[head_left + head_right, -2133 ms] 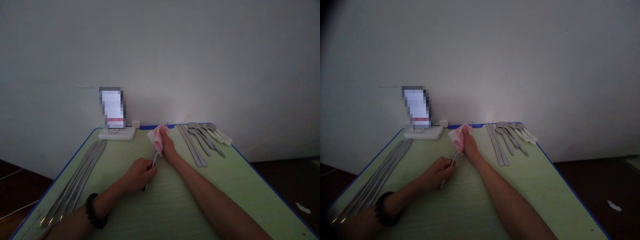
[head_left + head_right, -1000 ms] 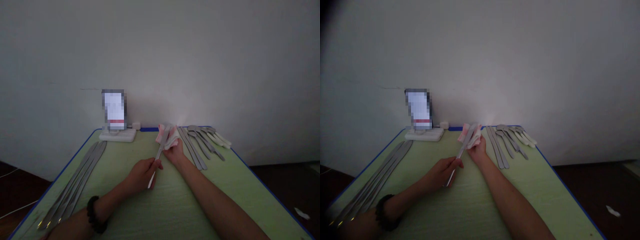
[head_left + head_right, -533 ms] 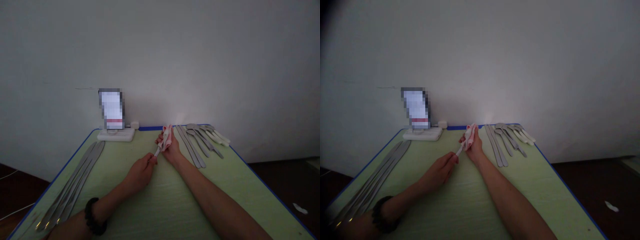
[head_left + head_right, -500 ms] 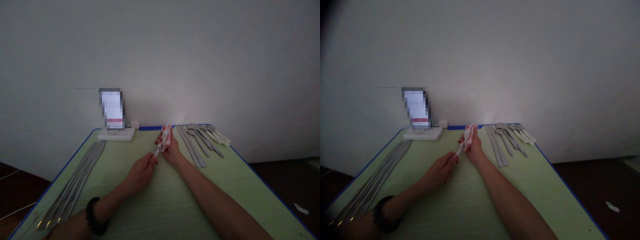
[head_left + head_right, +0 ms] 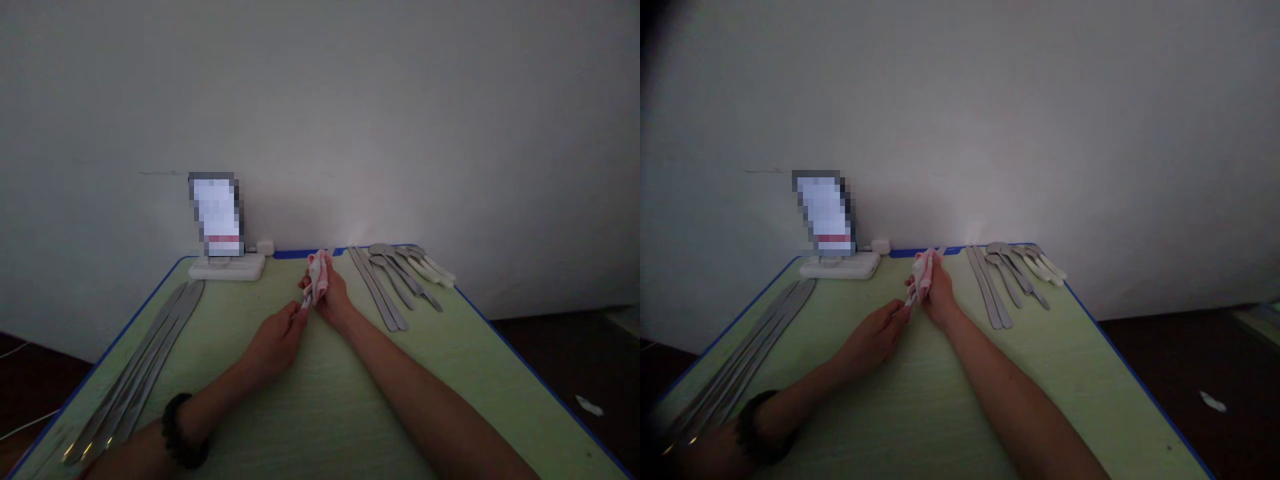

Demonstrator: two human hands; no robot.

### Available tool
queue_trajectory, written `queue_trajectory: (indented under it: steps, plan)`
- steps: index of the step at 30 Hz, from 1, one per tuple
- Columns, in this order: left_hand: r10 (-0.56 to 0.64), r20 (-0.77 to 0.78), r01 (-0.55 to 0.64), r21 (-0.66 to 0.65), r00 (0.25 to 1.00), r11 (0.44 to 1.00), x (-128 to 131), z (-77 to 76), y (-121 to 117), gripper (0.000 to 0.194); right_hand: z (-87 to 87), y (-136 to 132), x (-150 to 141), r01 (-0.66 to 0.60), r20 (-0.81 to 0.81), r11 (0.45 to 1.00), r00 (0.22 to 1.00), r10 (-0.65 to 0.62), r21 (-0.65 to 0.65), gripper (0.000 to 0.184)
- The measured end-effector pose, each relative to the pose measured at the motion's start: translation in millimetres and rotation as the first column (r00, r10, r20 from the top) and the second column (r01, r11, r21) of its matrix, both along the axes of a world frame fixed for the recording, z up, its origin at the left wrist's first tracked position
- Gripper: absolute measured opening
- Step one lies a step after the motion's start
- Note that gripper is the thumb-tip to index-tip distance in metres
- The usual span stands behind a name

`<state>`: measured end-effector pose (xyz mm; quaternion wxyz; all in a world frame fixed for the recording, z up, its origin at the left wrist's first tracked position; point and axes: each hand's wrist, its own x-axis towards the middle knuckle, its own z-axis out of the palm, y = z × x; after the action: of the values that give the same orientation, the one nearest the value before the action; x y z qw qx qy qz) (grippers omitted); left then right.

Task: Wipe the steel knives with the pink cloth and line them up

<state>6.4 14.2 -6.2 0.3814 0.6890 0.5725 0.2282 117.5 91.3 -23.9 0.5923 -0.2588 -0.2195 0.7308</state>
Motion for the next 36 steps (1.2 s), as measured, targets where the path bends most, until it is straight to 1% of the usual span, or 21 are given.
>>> queue_trajectory:
  steps: [4, 7, 10, 12, 15, 19, 23, 26, 29, 32, 34, 36]
  plan:
    - [-0.066, -0.078, 0.068, 0.035, 0.995, 0.997, -0.1, -0.3, -4.7, 0.027, -0.7, 10.8, 12.7, 0.105, -0.004, 0.994, 0.994, -0.105, -0.012, 0.029]
    - [-0.083, -0.071, 0.085, 0.018, 0.994, 0.996, -0.6, -0.3, -6.8, 0.027, -1.8, 13.1, 15.9, 0.132, -0.01, 0.991, 0.991, -0.132, 0.01, 0.026]
    - [-0.076, -0.019, 0.076, 0.002, 0.997, 0.997, -1.3, -1.1, -6.2, 0.027, -1.1, 9.0, 12.5, 0.105, -0.002, 0.992, 0.994, -0.105, 0.064, 0.026]
    - [-0.057, 0.026, 0.057, 0.008, 0.998, 0.998, -1.7, -1.5, -4.9, 0.027, 0.1, 4.7, 8.4, 0.066, 0.027, 0.995, 0.997, -0.068, 0.079, 0.029]
    - [-0.048, 0.067, 0.047, 0.007, 0.997, 0.999, -1.9, -1.4, -3.6, 0.027, 1.8, -0.6, 3.7, 0.031, 0.071, 0.997, 0.997, -0.036, 0.071, 0.033]
    - [-0.039, 0.082, 0.037, 0.02, 0.996, 0.999, -1.8, -0.6, -3.4, 0.027, 2.6, -2.2, 2.7, 0.022, 0.095, 0.998, 0.995, -0.027, 0.051, 0.034]
    - [-0.035, 0.103, 0.036, -0.011, 0.994, 0.999, -2.1, 0.1, -3.0, 0.027, 2.9, -0.6, 3.4, 0.01, 0.048, 0.999, 0.999, -0.011, 0.041, 0.031]
    - [-0.062, 0.087, 0.065, -0.032, 0.994, 0.997, -2.9, 0.5, -3.2, 0.023, 3.2, 0.8, 4.6, -0.001, -0.017, 1.0, 1.0, 0.002, 0.027, 0.029]
    - [-0.131, 0.056, 0.132, -0.007, 0.99, 0.991, -4.2, -0.1, -3.6, 0.019, 4.4, 2.3, 8.0, 0.017, -0.056, 1.0, 0.998, -0.018, -0.019, 0.033]
    - [-0.192, 0.044, 0.191, 0.007, 0.98, 0.981, -5.1, -1.6, -3.5, 0.019, 6.4, 3.5, 11.4, 0.054, -0.1, 0.996, 0.993, -0.061, -0.071, 0.039]
    - [-0.191, 0.053, 0.191, -0.004, 0.98, 0.982, -5.1, -3.0, -3.3, 0.02, 7.1, 3.6, 11.1, 0.062, -0.09, 0.995, 0.994, -0.069, -0.079, 0.042]
    - [-0.156, 0.077, 0.158, -0.023, 0.985, 0.987, -4.9, -4.7, -3.1, 0.024, 6.1, 3.0, 8.3, 0.079, -0.016, 0.995, 0.997, -0.08, -0.053, 0.038]
